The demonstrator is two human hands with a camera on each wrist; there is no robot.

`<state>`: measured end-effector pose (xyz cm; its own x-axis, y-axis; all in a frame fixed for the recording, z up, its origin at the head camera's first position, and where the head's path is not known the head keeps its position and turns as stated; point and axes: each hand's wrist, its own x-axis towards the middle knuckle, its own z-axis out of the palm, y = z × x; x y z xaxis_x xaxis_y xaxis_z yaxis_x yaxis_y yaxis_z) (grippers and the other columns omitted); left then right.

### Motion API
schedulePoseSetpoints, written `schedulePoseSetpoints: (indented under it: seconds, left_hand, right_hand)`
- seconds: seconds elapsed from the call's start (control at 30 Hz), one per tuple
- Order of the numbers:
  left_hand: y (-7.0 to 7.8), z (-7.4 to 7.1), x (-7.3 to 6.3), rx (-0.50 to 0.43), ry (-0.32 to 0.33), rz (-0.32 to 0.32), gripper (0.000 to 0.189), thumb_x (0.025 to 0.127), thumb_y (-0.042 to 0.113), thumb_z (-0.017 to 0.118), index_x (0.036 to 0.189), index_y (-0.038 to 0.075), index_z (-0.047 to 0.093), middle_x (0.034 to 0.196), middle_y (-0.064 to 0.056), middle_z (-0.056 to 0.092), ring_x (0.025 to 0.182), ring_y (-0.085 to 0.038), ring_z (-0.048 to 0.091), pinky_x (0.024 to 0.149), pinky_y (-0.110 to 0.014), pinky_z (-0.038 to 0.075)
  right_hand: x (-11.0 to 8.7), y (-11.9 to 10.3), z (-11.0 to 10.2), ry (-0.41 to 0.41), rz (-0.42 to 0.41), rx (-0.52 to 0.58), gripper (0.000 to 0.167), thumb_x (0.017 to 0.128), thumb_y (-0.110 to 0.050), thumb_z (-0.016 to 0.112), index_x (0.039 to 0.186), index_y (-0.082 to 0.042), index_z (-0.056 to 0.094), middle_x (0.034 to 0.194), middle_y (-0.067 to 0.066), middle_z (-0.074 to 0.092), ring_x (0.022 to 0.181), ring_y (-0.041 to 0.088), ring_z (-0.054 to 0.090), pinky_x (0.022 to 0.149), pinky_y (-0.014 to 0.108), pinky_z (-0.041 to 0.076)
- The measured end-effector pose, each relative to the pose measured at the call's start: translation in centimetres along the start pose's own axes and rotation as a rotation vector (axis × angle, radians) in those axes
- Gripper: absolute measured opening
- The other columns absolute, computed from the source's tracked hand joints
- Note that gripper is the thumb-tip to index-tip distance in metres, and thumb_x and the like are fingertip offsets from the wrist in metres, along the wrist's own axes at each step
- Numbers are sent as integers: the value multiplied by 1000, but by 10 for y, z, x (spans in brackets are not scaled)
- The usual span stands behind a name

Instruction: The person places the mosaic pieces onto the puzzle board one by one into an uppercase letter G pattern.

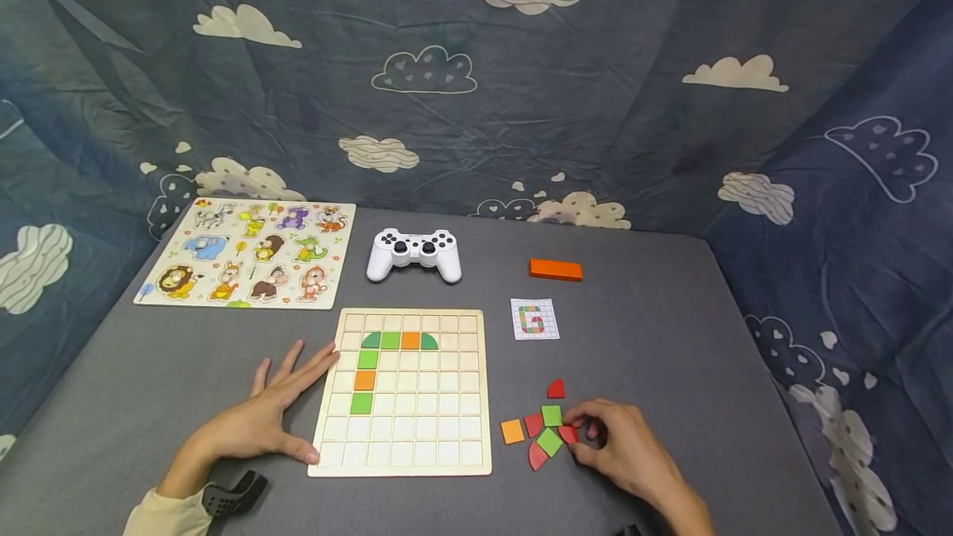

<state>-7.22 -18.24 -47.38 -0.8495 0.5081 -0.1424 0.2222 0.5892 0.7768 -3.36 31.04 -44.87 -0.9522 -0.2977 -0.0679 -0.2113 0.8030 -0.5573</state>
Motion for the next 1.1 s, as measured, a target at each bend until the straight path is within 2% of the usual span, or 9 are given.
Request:
schedulePoseSetpoints:
  seconds: [0.23,0.47,0.83,1.1]
  left_hand:
    - [-2,0,0,7,-1,4,131,55,47,93,161,16,23,170,-8,11,152,-46,-16,108,-70,-22]
    - [-3,0,0,8,-4,15,130,56,47,93,161,16,23,169,-9,12,151,-47,-16,108,-69,-21]
    - [-2,0,-1,4,3,40,129,57,45,93,161,13,23,169,-13,13,150,-50,-15,107,-71,-22]
    - [-5,-1,1,10,-2,31,130,57,48,92,161,15,23,169,-11,12,151,-48,-15,107,-70,-21]
  right_hand:
    - [5,-8,-2,17,13,-31,27,74,-13,85,96,-23,74,81,-12,60,71,1,51,60,20,42]
    - [15,-23,7,123,-176,-22,30,69,-8,85,92,-23,74,79,-16,60,69,1,53,59,20,44]
    - [44,-56,23,6,-258,32,23,73,-12,80,93,-21,74,82,-16,62,69,6,56,60,20,47]
    - [61,-79,37,-3,-359,58,22,74,-12,81,92,-21,73,78,-9,63,68,8,55,60,16,44]
